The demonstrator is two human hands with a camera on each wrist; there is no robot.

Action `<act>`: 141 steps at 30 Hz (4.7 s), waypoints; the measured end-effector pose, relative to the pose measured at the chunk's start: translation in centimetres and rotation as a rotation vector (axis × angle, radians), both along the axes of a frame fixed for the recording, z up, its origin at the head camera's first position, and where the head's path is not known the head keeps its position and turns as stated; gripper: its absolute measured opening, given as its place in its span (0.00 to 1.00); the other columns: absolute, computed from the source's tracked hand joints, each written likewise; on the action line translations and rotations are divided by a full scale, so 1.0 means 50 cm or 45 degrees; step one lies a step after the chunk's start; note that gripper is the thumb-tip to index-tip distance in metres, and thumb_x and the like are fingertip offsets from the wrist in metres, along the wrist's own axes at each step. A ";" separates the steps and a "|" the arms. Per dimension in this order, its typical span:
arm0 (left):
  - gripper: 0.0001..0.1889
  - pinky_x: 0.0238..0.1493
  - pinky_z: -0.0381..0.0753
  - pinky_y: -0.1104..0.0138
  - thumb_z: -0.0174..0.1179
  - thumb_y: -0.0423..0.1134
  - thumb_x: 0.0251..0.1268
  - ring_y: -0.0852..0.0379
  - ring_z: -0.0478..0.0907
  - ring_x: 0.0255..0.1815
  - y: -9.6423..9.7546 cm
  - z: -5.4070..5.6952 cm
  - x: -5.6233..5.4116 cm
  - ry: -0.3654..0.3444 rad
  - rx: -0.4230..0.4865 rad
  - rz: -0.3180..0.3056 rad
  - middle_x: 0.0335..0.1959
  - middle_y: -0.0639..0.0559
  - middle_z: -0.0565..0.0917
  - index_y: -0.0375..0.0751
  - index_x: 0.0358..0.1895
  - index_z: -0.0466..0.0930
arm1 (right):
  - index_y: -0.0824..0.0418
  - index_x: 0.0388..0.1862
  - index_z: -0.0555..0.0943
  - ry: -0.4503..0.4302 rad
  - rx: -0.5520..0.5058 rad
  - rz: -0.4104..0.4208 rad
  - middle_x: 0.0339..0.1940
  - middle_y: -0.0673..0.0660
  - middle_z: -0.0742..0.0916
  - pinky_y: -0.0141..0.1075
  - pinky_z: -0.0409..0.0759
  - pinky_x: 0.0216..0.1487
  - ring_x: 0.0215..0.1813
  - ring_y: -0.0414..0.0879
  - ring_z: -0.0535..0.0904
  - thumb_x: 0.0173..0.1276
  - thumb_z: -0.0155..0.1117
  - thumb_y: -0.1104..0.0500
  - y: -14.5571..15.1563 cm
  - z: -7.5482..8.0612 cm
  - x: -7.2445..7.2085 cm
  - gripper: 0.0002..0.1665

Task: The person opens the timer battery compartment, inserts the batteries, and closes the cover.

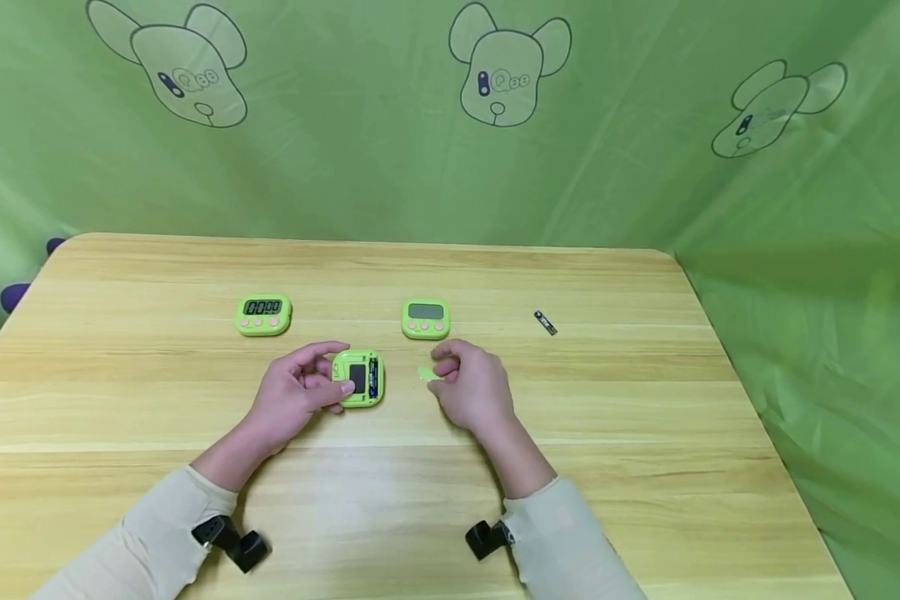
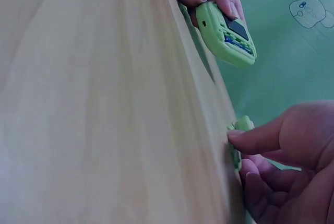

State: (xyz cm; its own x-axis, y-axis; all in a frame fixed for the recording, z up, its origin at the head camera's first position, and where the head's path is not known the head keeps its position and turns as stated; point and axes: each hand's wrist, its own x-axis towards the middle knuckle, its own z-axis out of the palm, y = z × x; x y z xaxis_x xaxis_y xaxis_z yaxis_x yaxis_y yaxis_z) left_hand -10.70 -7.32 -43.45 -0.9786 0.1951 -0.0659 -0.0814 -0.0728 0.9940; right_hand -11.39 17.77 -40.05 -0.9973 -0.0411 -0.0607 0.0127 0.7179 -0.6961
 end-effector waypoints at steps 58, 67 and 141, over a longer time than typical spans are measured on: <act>0.28 0.29 0.89 0.55 0.67 0.19 0.56 0.54 0.81 0.25 -0.007 -0.001 0.000 0.019 0.072 -0.051 0.35 0.40 0.75 0.33 0.62 0.77 | 0.71 0.55 0.82 -0.277 -0.776 0.227 0.43 0.63 0.88 0.41 0.88 0.42 0.42 0.52 0.86 0.71 0.64 0.69 -0.062 -0.031 0.003 0.15; 0.25 0.26 0.88 0.56 0.68 0.18 0.53 0.54 0.79 0.23 -0.011 0.003 0.000 0.029 0.054 -0.043 0.32 0.39 0.77 0.31 0.58 0.78 | 0.74 0.49 0.83 -0.310 -0.797 0.215 0.38 0.64 0.89 0.40 0.89 0.39 0.38 0.52 0.87 0.68 0.66 0.71 -0.070 -0.024 0.000 0.12; 0.31 0.39 0.85 0.66 0.63 0.30 0.63 0.54 0.81 0.37 0.015 0.000 -0.100 0.180 -0.696 0.336 0.61 0.37 0.75 0.27 0.69 0.68 | 0.59 0.57 0.83 0.098 0.134 -0.005 0.26 0.47 0.81 0.36 0.73 0.26 0.28 0.43 0.76 0.69 0.70 0.51 -0.203 -0.031 -0.099 0.20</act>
State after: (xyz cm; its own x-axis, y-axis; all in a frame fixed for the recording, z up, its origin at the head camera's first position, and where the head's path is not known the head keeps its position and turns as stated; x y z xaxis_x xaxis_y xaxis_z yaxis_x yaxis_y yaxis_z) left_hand -15.68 -6.55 -43.45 -0.9958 -0.0795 0.0461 0.0054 0.4499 0.8931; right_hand -16.32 7.61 -41.60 -0.9993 -0.0345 0.0120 -0.0345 0.7869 -0.6162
